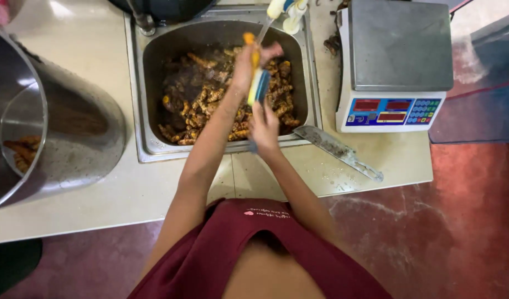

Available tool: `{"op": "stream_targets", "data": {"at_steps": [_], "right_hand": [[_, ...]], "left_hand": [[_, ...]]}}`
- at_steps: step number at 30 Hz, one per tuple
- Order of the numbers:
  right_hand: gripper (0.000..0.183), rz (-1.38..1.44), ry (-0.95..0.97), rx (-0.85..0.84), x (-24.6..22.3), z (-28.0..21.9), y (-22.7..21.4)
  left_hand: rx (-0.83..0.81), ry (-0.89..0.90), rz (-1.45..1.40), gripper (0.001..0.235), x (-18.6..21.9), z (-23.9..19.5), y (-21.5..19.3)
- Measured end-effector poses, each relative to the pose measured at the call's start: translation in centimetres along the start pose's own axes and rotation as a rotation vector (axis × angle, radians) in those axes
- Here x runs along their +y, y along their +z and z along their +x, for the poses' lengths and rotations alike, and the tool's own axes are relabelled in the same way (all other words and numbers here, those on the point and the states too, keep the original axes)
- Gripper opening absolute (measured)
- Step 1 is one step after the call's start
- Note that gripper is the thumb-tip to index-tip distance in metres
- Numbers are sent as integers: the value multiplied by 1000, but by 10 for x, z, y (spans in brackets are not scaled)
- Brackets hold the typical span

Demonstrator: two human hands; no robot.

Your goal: Cleaning turmeric roots by scraping with a knife and scrubbing with a brush under running water in a sink

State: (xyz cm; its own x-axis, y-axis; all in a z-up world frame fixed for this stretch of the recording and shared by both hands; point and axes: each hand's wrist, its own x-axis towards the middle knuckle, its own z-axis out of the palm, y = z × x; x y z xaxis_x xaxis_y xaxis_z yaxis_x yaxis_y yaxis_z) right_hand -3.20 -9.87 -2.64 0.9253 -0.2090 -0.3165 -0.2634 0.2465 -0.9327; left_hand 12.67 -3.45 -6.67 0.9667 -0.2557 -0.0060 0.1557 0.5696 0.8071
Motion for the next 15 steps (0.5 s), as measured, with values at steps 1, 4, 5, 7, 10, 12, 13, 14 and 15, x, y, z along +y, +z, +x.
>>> {"op": "stream_targets", "data": {"at_steps": [1,4,5,7,10,12,13,14,15], "right_hand": [[33,-128,-41,-14,-7,2,7],[51,-42,59,-54,-15,34,19],[51,-42,51,-47,-6,45,17],[20,254,159,-22,14,67,23],[23,479,222,-78,14,67,5],[22,479,248,3,38,72,-6],[21,481,262,98,48,76,-16],[21,481,258,105,55,70,-19],[24,381,208,124,61,64,-24]], "left_hand": [[5,-1,94,32,-19,4,-3],[214,-54,-27,22,-39,30,-37],[204,-53,-29,22,-14,15,-23],[211,-87,17,30,43,-19,-4],[112,-217,-98,89,57,-32,13],[160,-187,-92,70,38,-23,3],[192,-162,-91,58,25,-16,2],[186,-166,-93,58,22,-14,1],[173,-214,-52,55,18,-11,0]]}}
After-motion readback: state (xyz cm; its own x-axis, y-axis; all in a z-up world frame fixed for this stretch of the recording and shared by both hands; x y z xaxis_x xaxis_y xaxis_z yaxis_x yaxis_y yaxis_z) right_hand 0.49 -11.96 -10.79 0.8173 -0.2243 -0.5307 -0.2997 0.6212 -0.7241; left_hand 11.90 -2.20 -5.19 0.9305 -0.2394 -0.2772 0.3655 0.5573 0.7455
